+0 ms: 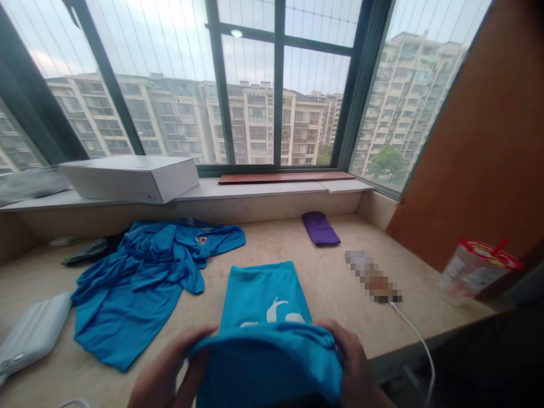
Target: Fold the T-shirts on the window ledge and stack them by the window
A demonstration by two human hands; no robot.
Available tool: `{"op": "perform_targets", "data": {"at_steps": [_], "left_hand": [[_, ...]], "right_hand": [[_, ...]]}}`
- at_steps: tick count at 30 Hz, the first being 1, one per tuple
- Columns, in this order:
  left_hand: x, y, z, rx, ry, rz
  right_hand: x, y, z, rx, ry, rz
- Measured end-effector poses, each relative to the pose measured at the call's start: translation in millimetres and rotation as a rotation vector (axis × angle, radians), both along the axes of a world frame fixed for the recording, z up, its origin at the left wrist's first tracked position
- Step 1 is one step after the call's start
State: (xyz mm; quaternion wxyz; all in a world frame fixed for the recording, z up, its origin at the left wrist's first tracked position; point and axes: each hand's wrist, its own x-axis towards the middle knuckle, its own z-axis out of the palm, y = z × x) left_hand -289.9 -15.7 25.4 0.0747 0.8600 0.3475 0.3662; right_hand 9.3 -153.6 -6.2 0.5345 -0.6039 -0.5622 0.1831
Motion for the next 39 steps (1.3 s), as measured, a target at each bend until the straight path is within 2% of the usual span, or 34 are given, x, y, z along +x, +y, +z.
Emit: {"op": "perform_targets", "data": {"at_steps": [2, 4, 6, 8, 12, 15, 18, 21, 23, 26, 28, 30, 34, 39], "left_hand": [[22, 34, 18.6, -0.221, -0.158, 0.060], [48, 74, 25.8, -0.349, -0.136, 0.064], [69, 107, 20.9, -0.325, -0.077, 0.098], [80, 121, 7.7, -0.219, 0.013, 0.050], [83, 108, -20.8, -0.115, 0.257, -0.109], [79, 95, -29.9, -0.071, 0.369, -0.143], [76, 90, -30.4, -0.018, 0.406, -0.131], [73, 86, -28.5, 0.008, 0.451, -0.149], [72, 84, -27.8, -0.015, 0.474, -0.156], [72, 81, -27.5, -0.045, 0.481, -0.141], [73, 79, -27.5, -0.042, 0.478, -0.129], [74, 78, -27.4, -0.034, 0.478, -0.116], [75, 73, -27.1, -0.038, 0.487, -0.079], [71, 64, -26.1, -0.020, 0.509, -0.065]], "right_hand": [[14, 42, 16.3, -0.061, 0.027, -0.005], [28, 84, 22.5, -0.151, -0.021, 0.012], [40, 117, 17.3, -0.248, -0.148, -0.030], [48, 136, 4.5, -0.308, -0.277, -0.084], [51, 142, -17.0, -0.209, -0.319, -0.069], [49, 145, -17.0, -0.104, -0.265, 0.004], [52, 157, -12.1, -0.087, -0.306, 0.037], [53, 164, -9.8, -0.090, -0.451, -0.042], [48, 156, -9.4, -0.027, -0.547, -0.072], [35, 131, -9.4, 0.019, -0.644, 0.079], [28, 116, -9.4, -0.042, -0.692, 0.200], [25, 113, -9.2, -0.137, -0.731, 0.235], [33, 133, -6.7, -0.310, -0.780, 0.208], [32, 152, -1.5, -0.230, -0.859, 0.241]]}}
